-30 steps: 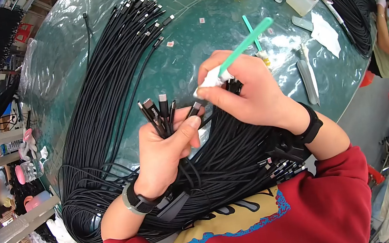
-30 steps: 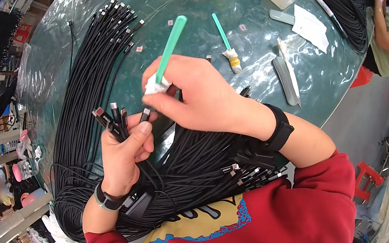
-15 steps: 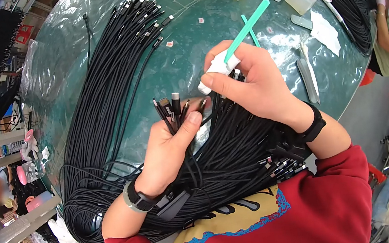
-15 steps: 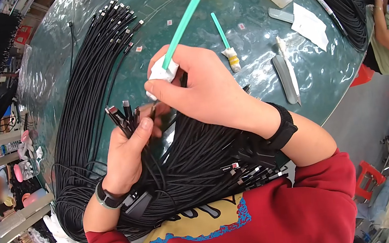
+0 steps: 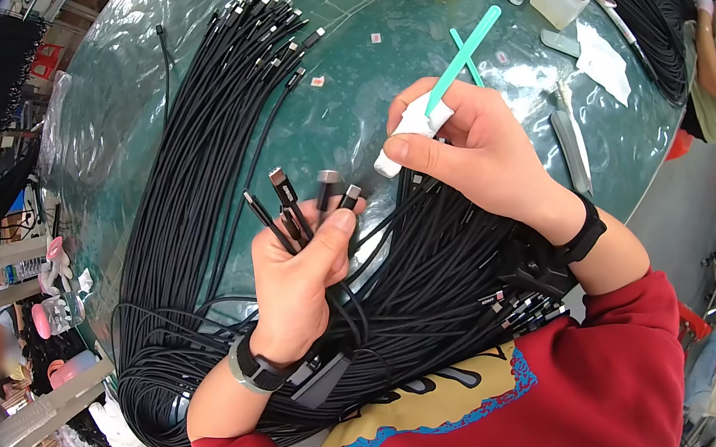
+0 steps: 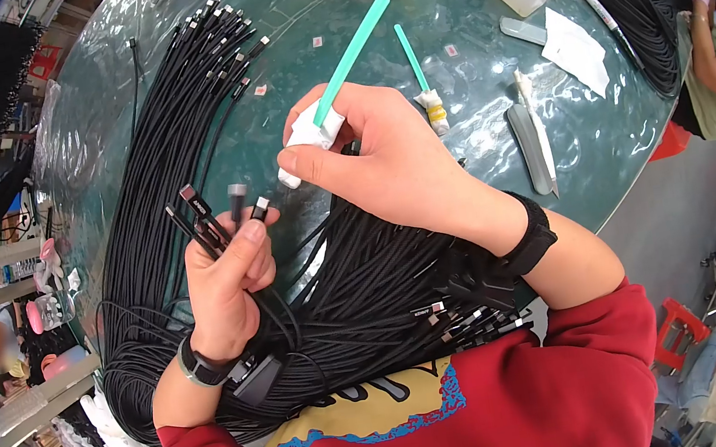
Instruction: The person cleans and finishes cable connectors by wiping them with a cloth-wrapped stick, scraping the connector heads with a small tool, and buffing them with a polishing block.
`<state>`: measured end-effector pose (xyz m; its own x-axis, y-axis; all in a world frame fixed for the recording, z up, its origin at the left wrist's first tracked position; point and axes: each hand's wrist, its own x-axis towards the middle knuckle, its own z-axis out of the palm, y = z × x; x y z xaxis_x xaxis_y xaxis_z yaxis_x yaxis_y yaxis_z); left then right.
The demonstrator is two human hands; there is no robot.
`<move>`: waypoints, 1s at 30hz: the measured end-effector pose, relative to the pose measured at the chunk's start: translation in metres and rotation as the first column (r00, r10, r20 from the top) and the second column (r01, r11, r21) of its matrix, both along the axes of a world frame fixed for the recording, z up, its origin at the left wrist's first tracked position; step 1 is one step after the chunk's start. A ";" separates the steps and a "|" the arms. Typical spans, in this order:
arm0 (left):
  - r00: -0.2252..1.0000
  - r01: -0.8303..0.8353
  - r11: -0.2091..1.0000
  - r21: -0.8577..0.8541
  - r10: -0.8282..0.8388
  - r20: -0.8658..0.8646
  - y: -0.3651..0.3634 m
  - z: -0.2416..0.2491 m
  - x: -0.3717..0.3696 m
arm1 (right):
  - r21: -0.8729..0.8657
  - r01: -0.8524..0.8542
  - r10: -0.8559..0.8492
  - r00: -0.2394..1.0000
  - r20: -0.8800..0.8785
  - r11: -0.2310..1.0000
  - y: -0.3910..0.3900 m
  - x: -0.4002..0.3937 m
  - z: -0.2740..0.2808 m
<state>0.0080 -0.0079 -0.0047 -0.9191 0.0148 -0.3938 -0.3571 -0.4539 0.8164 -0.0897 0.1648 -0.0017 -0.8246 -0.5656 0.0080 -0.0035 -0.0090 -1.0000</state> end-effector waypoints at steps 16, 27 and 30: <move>0.997 -0.046 0.987 -0.155 0.055 0.053 0.008 0.001 -0.002 | -0.018 0.075 -0.075 0.884 -0.461 0.997 -0.011 0.006 -0.012; 0.996 -0.074 0.984 -0.163 0.080 0.030 0.006 -0.001 -0.001 | -0.007 -0.054 0.044 0.876 -0.480 0.999 -0.007 0.008 -0.016; 0.998 -0.063 0.984 -0.166 0.065 0.005 0.006 -0.002 0.001 | -0.056 -0.024 -0.008 0.856 -0.517 0.998 -0.014 0.007 -0.014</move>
